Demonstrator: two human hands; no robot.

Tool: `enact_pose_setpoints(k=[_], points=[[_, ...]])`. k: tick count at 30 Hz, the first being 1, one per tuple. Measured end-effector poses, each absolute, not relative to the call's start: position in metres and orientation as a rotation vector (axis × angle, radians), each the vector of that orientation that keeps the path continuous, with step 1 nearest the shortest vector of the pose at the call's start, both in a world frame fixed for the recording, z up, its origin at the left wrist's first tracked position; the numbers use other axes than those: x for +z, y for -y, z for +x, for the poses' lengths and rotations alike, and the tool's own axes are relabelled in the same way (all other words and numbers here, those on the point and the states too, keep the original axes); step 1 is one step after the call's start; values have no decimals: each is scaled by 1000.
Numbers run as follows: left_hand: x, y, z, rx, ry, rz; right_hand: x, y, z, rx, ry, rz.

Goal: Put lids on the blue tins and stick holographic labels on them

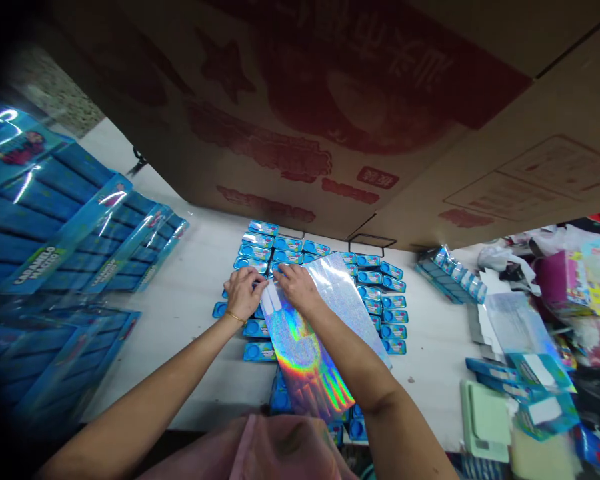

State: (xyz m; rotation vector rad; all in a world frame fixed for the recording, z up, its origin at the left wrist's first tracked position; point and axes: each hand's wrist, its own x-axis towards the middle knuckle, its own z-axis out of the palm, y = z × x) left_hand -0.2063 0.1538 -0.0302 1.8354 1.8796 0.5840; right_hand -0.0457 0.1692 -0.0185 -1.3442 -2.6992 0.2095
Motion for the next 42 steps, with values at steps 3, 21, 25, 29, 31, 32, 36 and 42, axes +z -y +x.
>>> enact_pose_setpoints(k=[3, 21, 25, 29, 31, 32, 36, 42], points=[[-31, -153, -206, 583, -1884, 1844, -31, -167, -48, 189, 2747, -1291], [-32, -153, -205, 564, -1894, 1877, -20, -190, -39, 90, 3000, -973], [-33, -153, -204, 559, -1912, 1876, -10, -196, -47, 124, 3064, -896], [-35, -154, -204, 578, -1913, 1877, 23, -187, -45, 190, 3082, -893], [-36, -155, -205, 597, -1894, 1868, 42, -179, -40, 310, 2995, -1008], [-36, -155, -206, 618, -1880, 1853, 50, -175, -37, 405, 2910, -1096], [-34, -156, -215, 804, -1751, 1727, 64, -174, -33, 860, 2386, -1434], [-28, -150, -228, 722, -1538, 1850, 80, -188, -47, 1230, 1964, -1526]])
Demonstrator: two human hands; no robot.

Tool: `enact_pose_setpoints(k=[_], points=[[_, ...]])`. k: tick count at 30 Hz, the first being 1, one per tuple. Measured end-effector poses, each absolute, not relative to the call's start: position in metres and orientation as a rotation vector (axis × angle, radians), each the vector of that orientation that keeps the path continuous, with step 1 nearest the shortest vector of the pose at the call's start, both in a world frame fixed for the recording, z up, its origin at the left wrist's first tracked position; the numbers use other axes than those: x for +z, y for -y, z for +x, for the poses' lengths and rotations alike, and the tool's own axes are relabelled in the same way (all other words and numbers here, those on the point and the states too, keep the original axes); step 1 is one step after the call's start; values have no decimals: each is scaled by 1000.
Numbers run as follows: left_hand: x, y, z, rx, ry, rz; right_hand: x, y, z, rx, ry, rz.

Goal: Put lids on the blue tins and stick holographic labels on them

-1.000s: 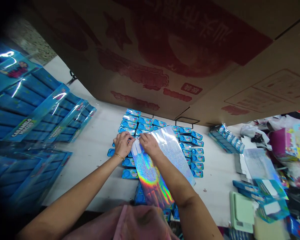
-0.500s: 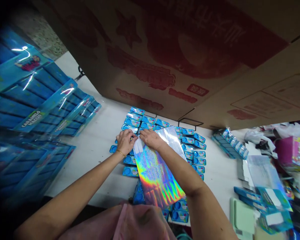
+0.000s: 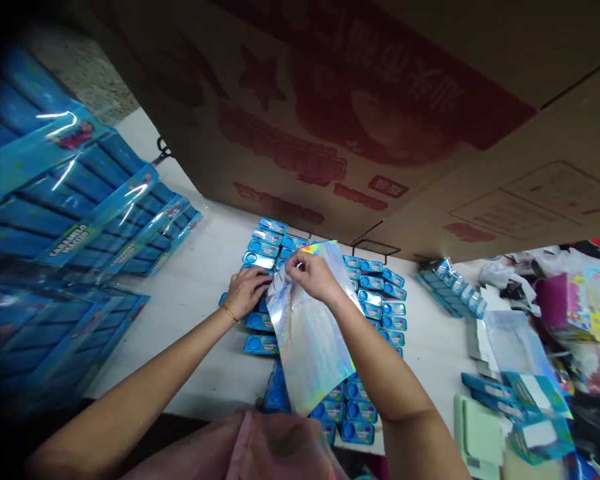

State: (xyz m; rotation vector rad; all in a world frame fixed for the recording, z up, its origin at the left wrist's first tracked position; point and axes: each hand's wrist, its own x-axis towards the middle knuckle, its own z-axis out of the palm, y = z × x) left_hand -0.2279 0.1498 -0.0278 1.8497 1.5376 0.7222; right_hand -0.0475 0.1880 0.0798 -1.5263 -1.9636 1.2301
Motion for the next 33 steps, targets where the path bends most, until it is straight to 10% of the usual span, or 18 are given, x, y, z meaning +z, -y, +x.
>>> enact_pose_setpoints(k=[8, 21, 33], points=[[-11, -150, -216, 973, -1501, 1354, 112, -183, -55, 1018, 2155, -1558], [6, -169, -238, 1202, -1173, 297, 36, -204, -87, 1640, 1213, -1552], [-47, -235, -270, 1246, -1585, 622, -14, -221, -133, 807, 1518, -2047]])
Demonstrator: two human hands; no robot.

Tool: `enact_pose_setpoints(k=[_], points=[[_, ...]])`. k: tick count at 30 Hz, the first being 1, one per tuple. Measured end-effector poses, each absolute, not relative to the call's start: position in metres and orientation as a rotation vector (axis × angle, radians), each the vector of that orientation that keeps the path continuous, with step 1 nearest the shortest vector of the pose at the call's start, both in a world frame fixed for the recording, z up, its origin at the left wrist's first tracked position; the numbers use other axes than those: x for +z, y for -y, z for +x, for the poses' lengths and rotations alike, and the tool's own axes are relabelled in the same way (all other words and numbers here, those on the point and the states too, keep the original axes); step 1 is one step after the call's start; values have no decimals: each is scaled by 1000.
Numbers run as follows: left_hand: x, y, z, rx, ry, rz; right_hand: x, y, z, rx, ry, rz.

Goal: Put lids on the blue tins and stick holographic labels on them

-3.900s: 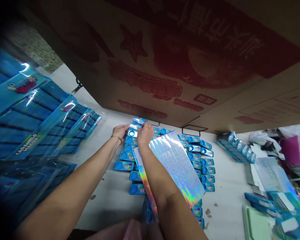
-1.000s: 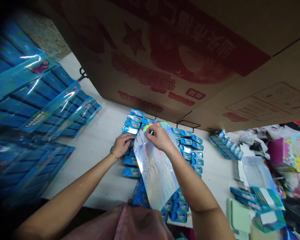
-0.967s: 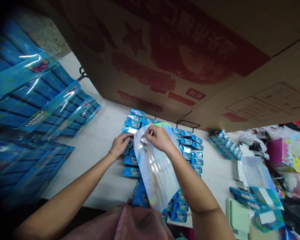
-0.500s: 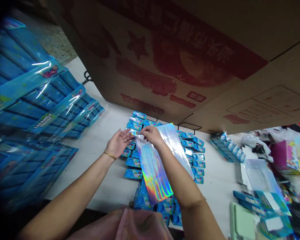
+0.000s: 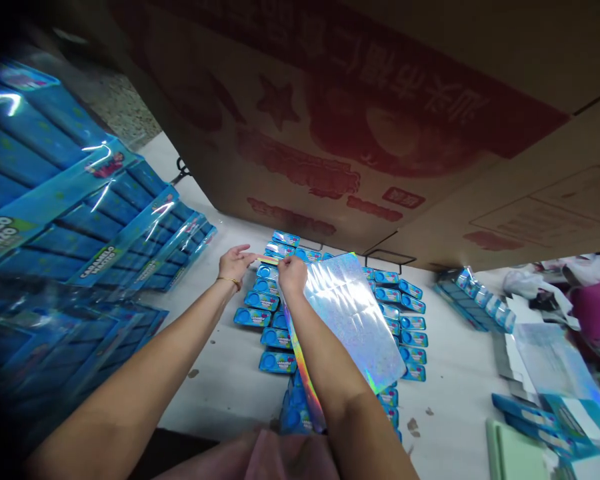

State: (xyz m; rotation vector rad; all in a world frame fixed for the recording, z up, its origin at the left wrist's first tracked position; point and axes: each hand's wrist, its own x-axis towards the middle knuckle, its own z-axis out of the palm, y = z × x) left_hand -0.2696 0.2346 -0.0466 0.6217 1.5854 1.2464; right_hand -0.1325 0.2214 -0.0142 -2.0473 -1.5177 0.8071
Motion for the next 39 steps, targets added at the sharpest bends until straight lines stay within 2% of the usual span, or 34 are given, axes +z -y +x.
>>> enact_pose_setpoints(k=[12, 19, 24, 28, 32, 39], points=[[-70, -236, -258, 1130, -1669, 588, -16, -229, -133, 459, 1962, -2184], [-69, -221, -272, 984, -1809, 1359, -8, -212, -121, 245, 2543, -1848], [-40, -207, -266, 871, -1938, 1622, -2, -214, -82, 263, 2410, -1935], [-22, -187, -233, 677, -1773, 1988, 1, -216, -45, 334, 2369, -1844], [-21, -180, -203, 508, -1816, 2053, -4, -214, -41, 309, 2584, -1708], [-29, -181, -192, 548, -1799, 2040, -14, -202, -34, 265, 2743, -1506]])
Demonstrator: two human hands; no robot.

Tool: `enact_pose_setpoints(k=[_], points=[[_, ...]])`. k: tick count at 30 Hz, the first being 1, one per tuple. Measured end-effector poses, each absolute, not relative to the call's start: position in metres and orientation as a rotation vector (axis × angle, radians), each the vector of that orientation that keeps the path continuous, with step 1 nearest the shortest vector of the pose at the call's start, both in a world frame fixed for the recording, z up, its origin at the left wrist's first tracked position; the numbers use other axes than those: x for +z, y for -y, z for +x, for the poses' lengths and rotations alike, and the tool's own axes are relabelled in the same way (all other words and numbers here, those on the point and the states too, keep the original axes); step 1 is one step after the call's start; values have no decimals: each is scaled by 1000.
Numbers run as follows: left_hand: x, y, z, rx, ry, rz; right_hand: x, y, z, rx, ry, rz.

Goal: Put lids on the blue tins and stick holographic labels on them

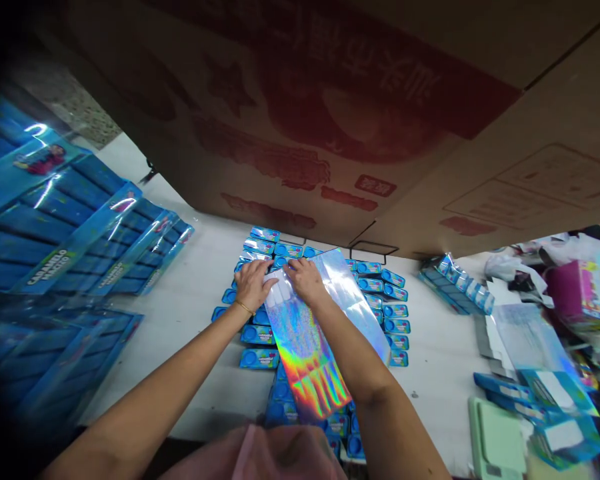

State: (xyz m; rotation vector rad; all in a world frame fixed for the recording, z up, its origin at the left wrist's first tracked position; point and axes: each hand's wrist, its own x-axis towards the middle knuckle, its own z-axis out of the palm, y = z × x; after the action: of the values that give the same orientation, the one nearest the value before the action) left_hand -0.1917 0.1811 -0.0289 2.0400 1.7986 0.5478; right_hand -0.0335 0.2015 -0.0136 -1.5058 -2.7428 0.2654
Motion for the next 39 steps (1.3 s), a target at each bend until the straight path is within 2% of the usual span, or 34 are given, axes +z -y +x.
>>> enact_pose_setpoints(k=[10, 19, 30, 39], points=[[-33, -180, -173, 547, -1763, 2002, -22, -198, -12, 418, 2569, -1390], [-32, -178, -165, 616, -1848, 1867, -25, -183, -13, 309, 2695, -1304], [-33, -176, -163, 598, -1886, 1882, 19, -171, -5, 328, 2497, -1504], [-37, -178, -164, 643, -1887, 1812, -36, -179, -21, 36, 2699, -1388]])
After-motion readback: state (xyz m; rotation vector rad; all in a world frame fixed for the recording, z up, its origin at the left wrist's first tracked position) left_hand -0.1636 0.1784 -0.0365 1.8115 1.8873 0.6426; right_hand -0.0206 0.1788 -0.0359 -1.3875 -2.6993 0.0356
